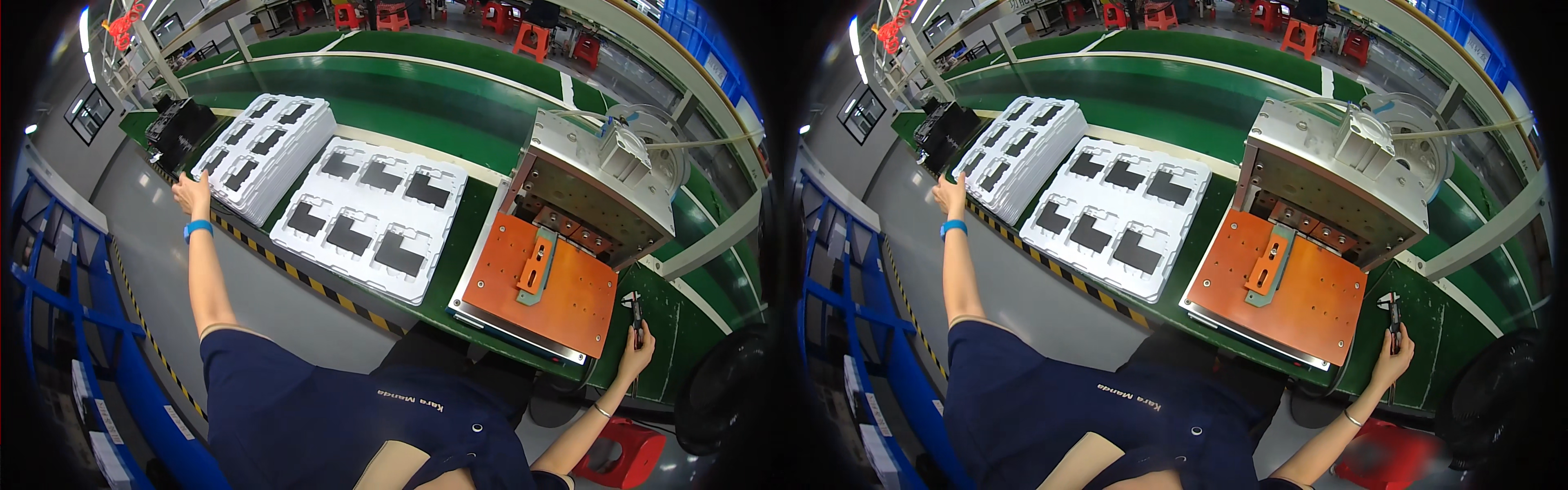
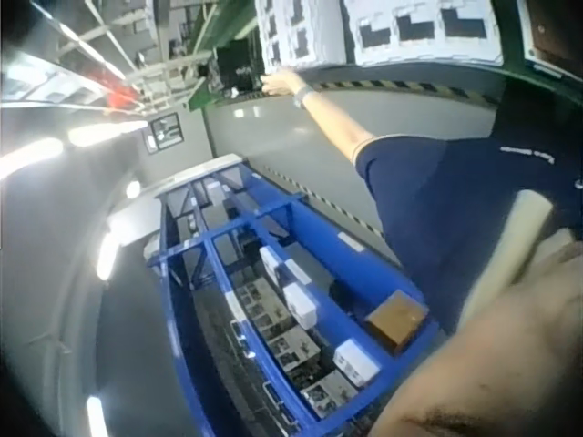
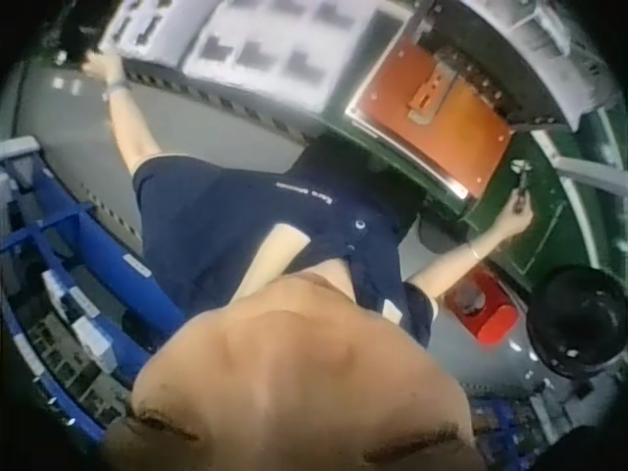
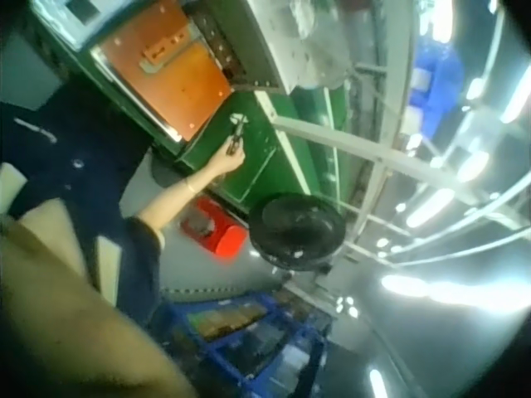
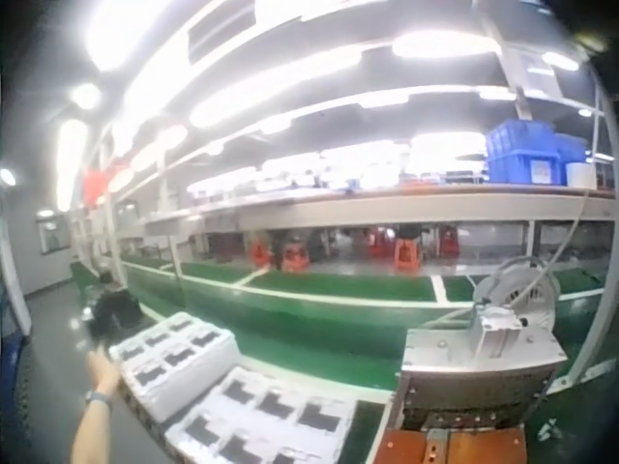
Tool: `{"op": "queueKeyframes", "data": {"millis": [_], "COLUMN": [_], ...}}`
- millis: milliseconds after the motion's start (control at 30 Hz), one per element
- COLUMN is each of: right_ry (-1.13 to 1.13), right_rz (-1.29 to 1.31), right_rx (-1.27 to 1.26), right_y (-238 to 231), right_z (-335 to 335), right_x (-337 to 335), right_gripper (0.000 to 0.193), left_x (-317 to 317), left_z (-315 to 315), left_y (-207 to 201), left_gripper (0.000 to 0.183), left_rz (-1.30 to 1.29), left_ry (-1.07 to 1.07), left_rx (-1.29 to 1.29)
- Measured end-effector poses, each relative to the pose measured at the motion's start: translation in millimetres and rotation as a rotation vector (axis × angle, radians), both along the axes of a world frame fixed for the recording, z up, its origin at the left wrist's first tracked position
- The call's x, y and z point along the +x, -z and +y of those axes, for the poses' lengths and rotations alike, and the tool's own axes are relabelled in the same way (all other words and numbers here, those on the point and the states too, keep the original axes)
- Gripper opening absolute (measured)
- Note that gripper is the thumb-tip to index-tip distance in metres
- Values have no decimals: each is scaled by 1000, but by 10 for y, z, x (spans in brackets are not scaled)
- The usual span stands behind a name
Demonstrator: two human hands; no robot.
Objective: The person repeatedly picks up small black rectangular components from a white tray, places them into a press machine, and uses a caliper to measure the components after pressing. The person then returns the components to the tray and repeats the process.
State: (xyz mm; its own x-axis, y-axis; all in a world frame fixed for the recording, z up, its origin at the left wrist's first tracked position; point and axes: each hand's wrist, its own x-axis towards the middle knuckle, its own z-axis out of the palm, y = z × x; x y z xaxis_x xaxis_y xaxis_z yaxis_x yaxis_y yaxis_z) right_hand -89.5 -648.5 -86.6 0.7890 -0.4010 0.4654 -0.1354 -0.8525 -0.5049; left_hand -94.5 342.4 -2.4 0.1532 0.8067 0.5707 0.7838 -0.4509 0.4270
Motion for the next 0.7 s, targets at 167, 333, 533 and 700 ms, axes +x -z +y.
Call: {"op": "queueKeyframes", "data": {"millis": [167,333,533,700], "right_ry": [-23,-18,-34,-39], "right_rz": [18,0,-19,-21], "right_rx": [56,17,18,-4], "right_y": [51,56,81,97], "right_z": [86,58,58,-8], "right_x": [98,69,101,92], "right_gripper": [36,35,36,36], "left_x": [-260,-359,-389,-354], "left_z": [-422,-760,-763,-700], "left_y": [186,247,229,197], "left_gripper": [50,40,40,42], "left_rz": [187,3,50,93], "left_ry": [804,846,840,891], "left_rx": [88,17,25,-21]}}
